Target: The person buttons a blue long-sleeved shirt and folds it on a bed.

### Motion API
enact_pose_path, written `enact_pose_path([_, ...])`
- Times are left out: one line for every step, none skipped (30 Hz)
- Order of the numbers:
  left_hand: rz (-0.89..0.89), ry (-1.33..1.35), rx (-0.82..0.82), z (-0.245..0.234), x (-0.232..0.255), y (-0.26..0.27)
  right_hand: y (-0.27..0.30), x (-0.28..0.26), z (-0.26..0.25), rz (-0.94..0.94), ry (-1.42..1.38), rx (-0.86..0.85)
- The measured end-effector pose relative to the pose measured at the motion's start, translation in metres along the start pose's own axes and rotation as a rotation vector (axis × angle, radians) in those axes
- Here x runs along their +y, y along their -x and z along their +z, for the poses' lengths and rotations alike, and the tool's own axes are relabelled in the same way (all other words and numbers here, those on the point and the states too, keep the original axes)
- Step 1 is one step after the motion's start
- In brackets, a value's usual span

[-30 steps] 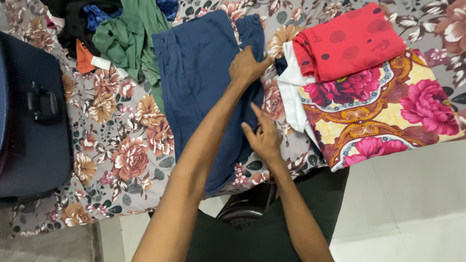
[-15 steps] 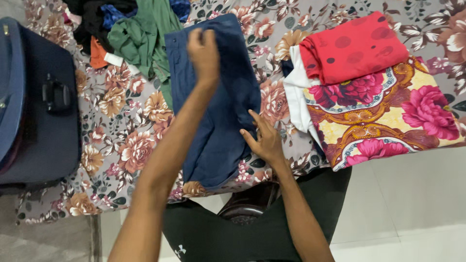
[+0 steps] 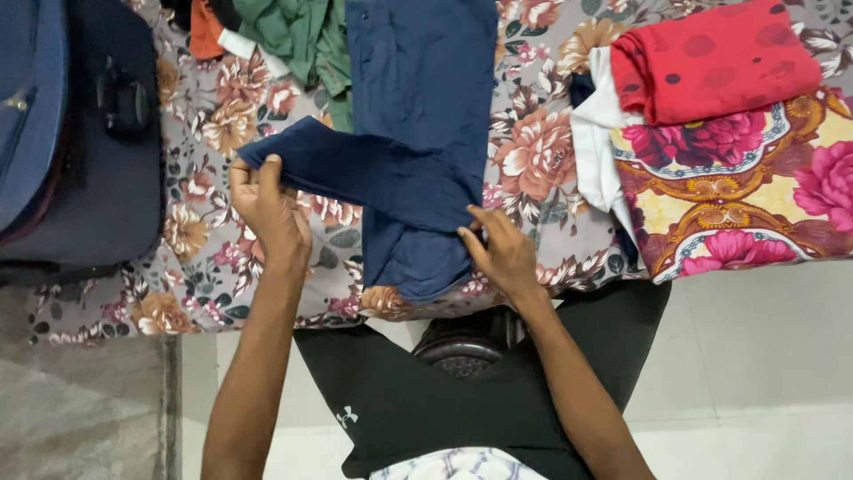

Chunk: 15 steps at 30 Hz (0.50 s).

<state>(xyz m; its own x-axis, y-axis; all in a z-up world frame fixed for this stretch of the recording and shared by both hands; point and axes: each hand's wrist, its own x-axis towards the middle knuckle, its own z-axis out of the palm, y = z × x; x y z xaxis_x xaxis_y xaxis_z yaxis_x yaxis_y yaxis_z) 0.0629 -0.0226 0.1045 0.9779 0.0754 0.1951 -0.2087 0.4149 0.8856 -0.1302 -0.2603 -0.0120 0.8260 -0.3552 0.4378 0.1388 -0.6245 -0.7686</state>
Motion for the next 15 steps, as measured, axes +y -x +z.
enact_pose_path([-0.022, 0.011, 0.023, -0.008, -0.003, 0.004, 0.0, 0.0, 0.001, 0.036, 0.016, -0.015])
enact_pose_path([-0.043, 0.026, 0.045, -0.015, -0.006, 0.006, -0.001, 0.001, 0.001, 0.036, 0.027, -0.026])
enact_pose_path([-0.056, 0.034, 0.07, -0.02, -0.01, 0.009, -0.002, 0.001, 0.001, 0.036, 0.038, -0.037])
enact_pose_path([-0.07, 0.042, 0.092, -0.025, -0.014, 0.012, -0.003, 0.0, 0.001, 0.036, 0.049, -0.045])
enact_pose_path([-0.084, 0.051, 0.114, -0.028, -0.017, 0.013, -0.004, -0.001, 0.001, 0.027, 0.058, -0.06])
enact_pose_path([-0.107, 0.087, 0.115, -0.031, -0.018, 0.014, -0.004, -0.002, 0.0, 0.02, 0.065, -0.074])
enact_pose_path([-0.129, 0.123, 0.116, -0.033, -0.019, 0.016, -0.004, -0.004, -0.001, 0.013, 0.072, -0.088])
enact_pose_path([-0.152, 0.156, 0.118, -0.035, -0.019, 0.017, -0.004, -0.005, -0.001, 0.023, 0.059, -0.102])
enact_pose_path([-0.155, 0.177, 0.106, -0.036, -0.019, 0.018, -0.004, -0.004, -0.003, 0.033, 0.046, -0.117])
enact_pose_path([-0.156, 0.197, 0.095, -0.035, -0.019, 0.016, -0.005, -0.004, -0.004, 0.043, 0.032, -0.132])
enact_pose_path([-0.158, 0.217, 0.084, -0.034, -0.019, 0.015, -0.004, -0.004, -0.004, 0.025, 0.035, -0.133])
enact_pose_path([-0.163, 0.225, 0.082, -0.033, -0.017, 0.014, -0.004, -0.004, -0.004, 0.007, 0.038, -0.136])
enact_pose_path([-0.169, 0.233, 0.079, -0.032, -0.015, 0.013, -0.003, -0.003, -0.004, -0.01, 0.041, -0.138])
enact_pose_path([-0.175, 0.239, 0.075, -0.03, -0.013, 0.012, -0.002, -0.003, -0.003, 0.001, 0.02, -0.126])
enact_pose_path([-0.159, 0.242, 0.075, -0.029, -0.01, 0.013, -0.001, -0.003, -0.003, 0.012, 0.0, -0.115])
